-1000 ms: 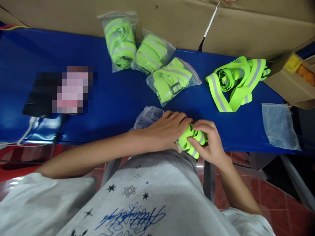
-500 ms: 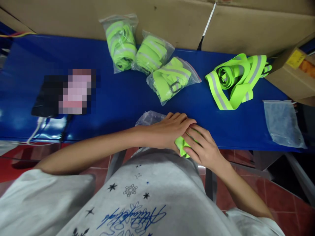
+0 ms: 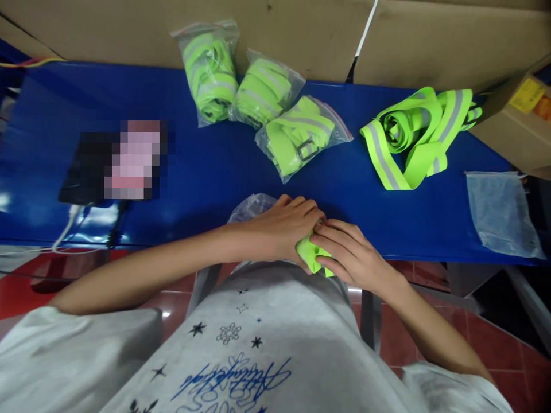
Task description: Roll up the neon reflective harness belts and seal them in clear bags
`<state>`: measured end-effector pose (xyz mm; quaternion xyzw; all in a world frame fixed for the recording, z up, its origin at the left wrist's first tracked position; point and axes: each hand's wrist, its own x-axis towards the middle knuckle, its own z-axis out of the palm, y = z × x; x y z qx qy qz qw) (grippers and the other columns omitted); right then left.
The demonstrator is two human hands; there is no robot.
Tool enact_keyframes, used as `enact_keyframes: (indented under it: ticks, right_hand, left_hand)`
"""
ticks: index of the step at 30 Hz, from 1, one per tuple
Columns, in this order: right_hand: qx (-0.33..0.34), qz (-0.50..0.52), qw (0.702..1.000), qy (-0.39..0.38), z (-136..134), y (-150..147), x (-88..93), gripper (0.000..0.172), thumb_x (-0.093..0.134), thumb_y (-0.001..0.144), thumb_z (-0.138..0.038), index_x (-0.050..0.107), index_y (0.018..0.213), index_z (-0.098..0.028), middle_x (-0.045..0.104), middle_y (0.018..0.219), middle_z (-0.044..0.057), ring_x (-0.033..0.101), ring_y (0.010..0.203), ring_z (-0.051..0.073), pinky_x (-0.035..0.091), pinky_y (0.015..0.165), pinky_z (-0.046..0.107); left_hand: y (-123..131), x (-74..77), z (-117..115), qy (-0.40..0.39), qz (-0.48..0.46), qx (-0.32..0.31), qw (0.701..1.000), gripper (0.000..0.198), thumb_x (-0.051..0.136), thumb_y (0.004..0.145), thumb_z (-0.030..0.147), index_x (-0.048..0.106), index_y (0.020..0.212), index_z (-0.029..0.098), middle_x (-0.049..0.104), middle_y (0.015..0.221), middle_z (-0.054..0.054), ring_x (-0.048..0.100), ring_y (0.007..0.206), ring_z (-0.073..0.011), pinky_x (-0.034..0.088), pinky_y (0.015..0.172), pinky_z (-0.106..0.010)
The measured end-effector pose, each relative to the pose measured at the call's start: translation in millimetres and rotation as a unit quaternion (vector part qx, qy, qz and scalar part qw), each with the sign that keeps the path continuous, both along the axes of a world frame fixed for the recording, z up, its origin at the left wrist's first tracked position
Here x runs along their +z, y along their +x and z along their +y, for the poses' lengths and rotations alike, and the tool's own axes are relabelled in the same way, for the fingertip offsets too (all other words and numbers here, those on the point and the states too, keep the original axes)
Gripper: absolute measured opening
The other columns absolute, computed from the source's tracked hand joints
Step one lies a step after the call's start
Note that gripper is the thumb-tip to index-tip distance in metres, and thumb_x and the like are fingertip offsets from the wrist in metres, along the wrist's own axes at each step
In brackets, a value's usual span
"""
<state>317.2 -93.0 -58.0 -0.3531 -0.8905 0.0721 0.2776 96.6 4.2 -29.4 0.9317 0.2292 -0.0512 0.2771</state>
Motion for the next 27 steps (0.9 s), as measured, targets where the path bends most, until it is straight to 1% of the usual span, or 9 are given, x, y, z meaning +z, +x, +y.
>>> enact_keyframes:
  ticks: [5,9,12,14,17,19,20,24,27]
  right_hand:
    - [-0.018,0.019,1.0,-0.01,1.9,-1.7,-2.3,0.032,0.061,0.103,-0.026,0.063,0.132,-0.013,0.07,0.124,0.016,0.068,0.123,0.029,0.062,0.102,0.044]
    - [-0.111,0.153,0.981,-0.038,2.7,-5.3,-6.5,0.034,0.073,0.097,-0.024,0.062,0.129,-0.021,0.071,0.117,0.011,0.071,0.118,0.024,0.064,0.095,0.038]
    - [-0.154,0.188,0.969,-0.038,3.4,-6.8,-6.6,0.038,0.074,0.096,-0.019,0.063,0.131,-0.028,0.075,0.117,0.006,0.072,0.12,0.026,0.062,0.1,0.044]
    - [-0.135,0.137,0.981,-0.037,2.6,-5.1,-5.9,0.043,0.071,0.099,-0.024,0.061,0.14,-0.03,0.075,0.13,0.007,0.069,0.13,0.03,0.057,0.109,0.052]
    - [-0.071,0.037,0.996,-0.049,-0.5,-0.1,-7.3,0.062,0.068,0.1,-0.041,0.048,0.157,-0.023,0.065,0.148,0.015,0.058,0.143,0.036,0.052,0.115,0.059]
    - [-0.041,-0.015,0.998,-0.049,-2.3,2.4,-10.4,0.076,0.069,0.097,-0.049,0.042,0.16,-0.015,0.061,0.152,0.02,0.053,0.146,0.041,0.052,0.113,0.063]
    - [-0.036,-0.034,0.998,-0.045,-2.8,3.0,-12.1,0.078,0.07,0.096,-0.048,0.041,0.161,-0.014,0.059,0.152,0.021,0.052,0.145,0.042,0.053,0.112,0.064]
    - [-0.015,-0.043,0.998,-0.039,-1.1,4.1,-13.5,0.06,0.062,0.101,-0.027,0.046,0.158,-0.018,0.063,0.147,0.018,0.055,0.141,0.039,0.057,0.11,0.061]
    - [0.022,0.001,0.997,-0.08,4.4,7.6,-2.9,0.063,0.061,0.103,-0.031,0.042,0.162,-0.021,0.062,0.145,0.017,0.058,0.139,0.035,0.059,0.111,0.055]
  left_hand:
    - [8.0,5.1,-5.5,0.018,-0.002,-0.009,1.0,0.076,0.082,0.082,0.064,0.055,0.131,0.012,0.063,0.127,-0.014,0.058,0.115,-0.0318,0.04,0.097,-0.041]
    - [5.2,8.4,-12.2,0.06,-0.037,0.039,0.997,0.1,0.089,0.081,0.052,0.035,0.155,0.013,0.059,0.144,-0.018,0.056,0.132,-0.035,0.04,0.109,-0.043]
    - [-2.2,4.9,-14.1,0.079,-0.081,0.071,0.991,0.093,0.084,0.088,0.047,0.032,0.157,0.012,0.056,0.152,-0.02,0.052,0.142,-0.0326,0.03,0.124,-0.047]
    - [-8.0,-1.3,-14.0,0.075,-0.085,0.08,0.99,0.091,0.078,0.091,0.055,0.032,0.157,0.012,0.053,0.156,-0.021,0.049,0.147,-0.0343,0.022,0.129,-0.053]
    - [-14.7,-12.2,-13.4,0.057,-0.073,0.073,0.993,0.109,0.077,0.083,0.07,0.027,0.16,0.012,0.046,0.162,-0.024,0.042,0.153,-0.0391,0.017,0.131,-0.061]
    - [-16.3,-16.9,-13.3,0.052,-0.076,0.06,0.994,0.115,0.082,0.079,0.068,0.025,0.162,0.013,0.045,0.163,-0.024,0.041,0.154,-0.0394,0.019,0.132,-0.06]
    - [-16.1,-17.6,-13.3,0.049,-0.082,0.054,0.994,0.112,0.084,0.079,0.063,0.026,0.162,0.014,0.046,0.162,-0.023,0.041,0.154,-0.0384,0.022,0.131,-0.058]
    - [-12.4,-6.9,-10.9,0.007,-0.096,0.017,0.995,0.099,0.084,0.082,0.038,0.03,0.161,0.016,0.051,0.158,-0.021,0.046,0.151,-0.0345,0.035,0.127,-0.048]
    - [-9.4,11.9,-4.1,-0.07,-0.072,0.002,0.995,0.103,0.083,0.083,0.042,0.025,0.165,0.017,0.054,0.157,-0.018,0.053,0.145,-0.0334,0.044,0.119,-0.043]
